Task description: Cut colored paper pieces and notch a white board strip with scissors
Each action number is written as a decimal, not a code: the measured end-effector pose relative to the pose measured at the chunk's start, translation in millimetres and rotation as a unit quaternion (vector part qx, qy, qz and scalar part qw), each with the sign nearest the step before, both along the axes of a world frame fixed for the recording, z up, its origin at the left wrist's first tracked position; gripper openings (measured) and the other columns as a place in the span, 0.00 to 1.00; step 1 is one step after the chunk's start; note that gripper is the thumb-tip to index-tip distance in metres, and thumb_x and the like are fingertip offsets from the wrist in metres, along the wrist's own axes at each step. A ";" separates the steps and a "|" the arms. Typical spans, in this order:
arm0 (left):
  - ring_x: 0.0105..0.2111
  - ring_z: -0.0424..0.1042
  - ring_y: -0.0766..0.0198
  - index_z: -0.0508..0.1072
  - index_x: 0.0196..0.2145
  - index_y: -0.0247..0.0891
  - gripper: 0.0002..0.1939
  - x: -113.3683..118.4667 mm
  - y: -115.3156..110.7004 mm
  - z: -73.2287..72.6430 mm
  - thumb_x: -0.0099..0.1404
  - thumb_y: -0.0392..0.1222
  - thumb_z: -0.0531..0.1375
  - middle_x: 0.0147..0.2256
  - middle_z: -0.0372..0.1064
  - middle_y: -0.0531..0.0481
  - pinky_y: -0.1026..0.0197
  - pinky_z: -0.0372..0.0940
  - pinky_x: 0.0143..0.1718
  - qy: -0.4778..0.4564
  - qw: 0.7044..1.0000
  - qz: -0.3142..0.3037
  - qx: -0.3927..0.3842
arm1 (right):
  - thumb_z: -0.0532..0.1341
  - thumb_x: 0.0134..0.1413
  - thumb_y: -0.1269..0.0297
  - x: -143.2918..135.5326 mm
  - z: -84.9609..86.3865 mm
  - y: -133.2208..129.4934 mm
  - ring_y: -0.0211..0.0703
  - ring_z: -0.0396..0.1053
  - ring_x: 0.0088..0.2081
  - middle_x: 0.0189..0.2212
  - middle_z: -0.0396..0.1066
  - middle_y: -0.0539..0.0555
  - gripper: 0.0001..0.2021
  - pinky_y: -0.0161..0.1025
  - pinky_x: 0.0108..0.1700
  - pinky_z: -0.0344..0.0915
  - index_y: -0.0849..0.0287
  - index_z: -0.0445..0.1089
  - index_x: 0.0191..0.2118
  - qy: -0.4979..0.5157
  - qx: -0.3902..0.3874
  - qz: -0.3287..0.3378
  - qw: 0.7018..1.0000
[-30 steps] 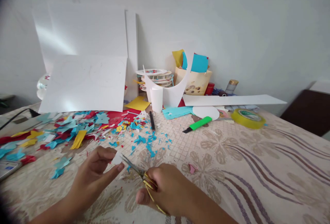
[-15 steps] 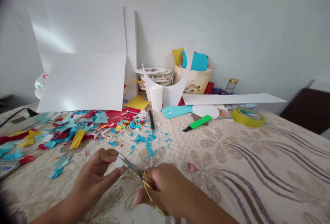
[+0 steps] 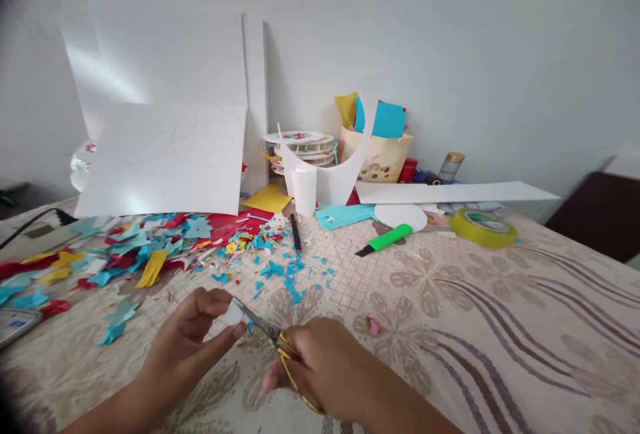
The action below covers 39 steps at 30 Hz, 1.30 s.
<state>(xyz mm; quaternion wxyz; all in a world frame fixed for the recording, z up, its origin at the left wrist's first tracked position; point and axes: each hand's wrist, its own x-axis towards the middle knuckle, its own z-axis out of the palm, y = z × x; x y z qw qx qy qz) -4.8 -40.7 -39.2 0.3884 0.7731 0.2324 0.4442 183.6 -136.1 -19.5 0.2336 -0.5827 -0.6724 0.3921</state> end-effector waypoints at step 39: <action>0.33 0.61 0.69 0.59 0.31 0.44 0.11 0.6 0.0 -2.2 0.58 0.30 0.57 0.31 0.57 0.57 0.67 0.60 0.35 -0.043 0.997 -0.029 -0.058 | 0.57 0.50 0.49 5.0 -4.6 0.5 0.30 0.54 0.19 0.17 0.58 0.44 0.18 0.26 0.18 0.47 0.61 0.66 0.25 -0.062 0.001 0.004 0.998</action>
